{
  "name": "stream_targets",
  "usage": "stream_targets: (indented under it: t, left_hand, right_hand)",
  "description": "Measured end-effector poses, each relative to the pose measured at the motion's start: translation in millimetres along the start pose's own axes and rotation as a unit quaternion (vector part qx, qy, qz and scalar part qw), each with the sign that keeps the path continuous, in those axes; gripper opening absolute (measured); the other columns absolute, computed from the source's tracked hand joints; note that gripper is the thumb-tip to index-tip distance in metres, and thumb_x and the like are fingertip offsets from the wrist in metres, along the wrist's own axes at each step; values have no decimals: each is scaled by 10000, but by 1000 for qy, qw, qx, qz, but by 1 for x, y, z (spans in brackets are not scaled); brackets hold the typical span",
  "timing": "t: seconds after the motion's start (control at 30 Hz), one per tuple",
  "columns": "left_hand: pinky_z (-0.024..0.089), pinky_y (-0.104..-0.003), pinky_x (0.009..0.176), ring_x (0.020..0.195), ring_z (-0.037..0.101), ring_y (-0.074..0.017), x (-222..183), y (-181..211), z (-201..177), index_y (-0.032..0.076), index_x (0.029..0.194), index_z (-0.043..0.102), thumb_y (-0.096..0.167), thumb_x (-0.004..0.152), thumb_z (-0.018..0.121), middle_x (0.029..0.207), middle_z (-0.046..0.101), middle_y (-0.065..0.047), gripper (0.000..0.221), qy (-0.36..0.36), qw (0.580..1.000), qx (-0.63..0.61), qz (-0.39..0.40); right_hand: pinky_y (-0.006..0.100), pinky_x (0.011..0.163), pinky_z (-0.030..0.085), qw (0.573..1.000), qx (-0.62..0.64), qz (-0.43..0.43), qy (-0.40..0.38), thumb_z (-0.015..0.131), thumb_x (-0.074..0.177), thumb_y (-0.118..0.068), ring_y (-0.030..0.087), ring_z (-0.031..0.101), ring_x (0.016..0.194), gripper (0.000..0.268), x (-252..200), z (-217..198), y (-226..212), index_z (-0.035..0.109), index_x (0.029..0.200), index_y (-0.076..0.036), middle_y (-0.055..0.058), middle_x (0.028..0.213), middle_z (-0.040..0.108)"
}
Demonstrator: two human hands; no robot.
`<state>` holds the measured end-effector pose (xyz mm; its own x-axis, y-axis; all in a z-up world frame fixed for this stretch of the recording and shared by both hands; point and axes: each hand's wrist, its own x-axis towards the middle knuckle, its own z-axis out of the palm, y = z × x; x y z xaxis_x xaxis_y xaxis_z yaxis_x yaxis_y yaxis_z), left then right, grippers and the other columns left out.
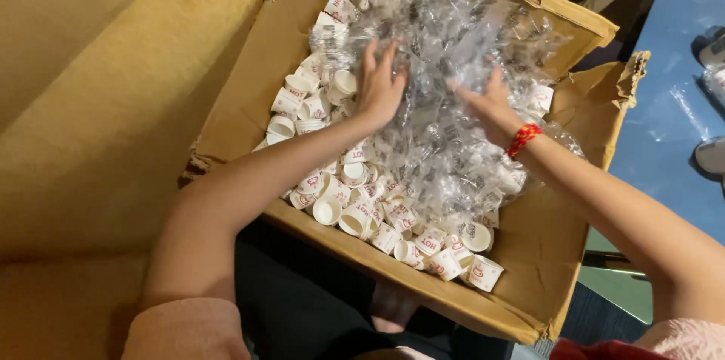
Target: Sorting and stacking small paper cups from a cardboard box.
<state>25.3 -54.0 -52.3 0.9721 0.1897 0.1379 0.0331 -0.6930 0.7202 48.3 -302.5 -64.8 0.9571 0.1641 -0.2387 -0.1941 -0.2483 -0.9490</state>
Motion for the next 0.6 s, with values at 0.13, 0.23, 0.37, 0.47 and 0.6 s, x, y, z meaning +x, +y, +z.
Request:
stream_targets:
  t: [0.13,0.23,0.37,0.47,0.6]
  left_hand:
    - [557,-442,921,1006,618,-302,-8,51,-16,254,1608,337,362,1069,399,1399,550,-218,553,-110,964,-213,-114]
    - [547,-407,867,919,648,-257,12,32,8,169,1638,303,392,1088,356,1260,662,-212,596,-98,947,-288,-108]
    - [527,-374,786,883,661,-243,-17,76,-79,146,1619,316,466,1072,313,1241,686,-110,633,-55,962,-258,-67]
    - [464,-448,958,1123,532,-330,-28,51,-128,115,1617,317,508,1154,222,1403,583,-183,614,27,978,-199,49]
    - [455,-497,1172,1316,543,-353,-79,54,-232,42,1467,432,357,1234,253,1403,552,-200,431,197,908,2,369]
  right_hand:
    - [384,1080,330,965,210,-44,-148,792,863,-347,253,382,1325,977,37,20,65,241,1639,-127,211,1628,414]
    - [326,996,348,960,261,20,-101,637,1028,-310,134,426,1222,592,15,45,28,428,1553,-132,97,1549,496]
    - [314,1097,433,984,64,-147,-82,544,1042,-250,144,491,1303,484,-27,71,-49,470,1496,-100,70,1462,526]
    - [306,1139,383,984,7,-165,-72,455,1128,-288,149,429,1342,477,-45,108,-100,430,1542,-53,63,1480,510]
    - [348,1204,385,890,157,-362,-227,443,1189,-292,170,450,1422,377,-28,176,-70,489,1499,-81,65,1525,515]
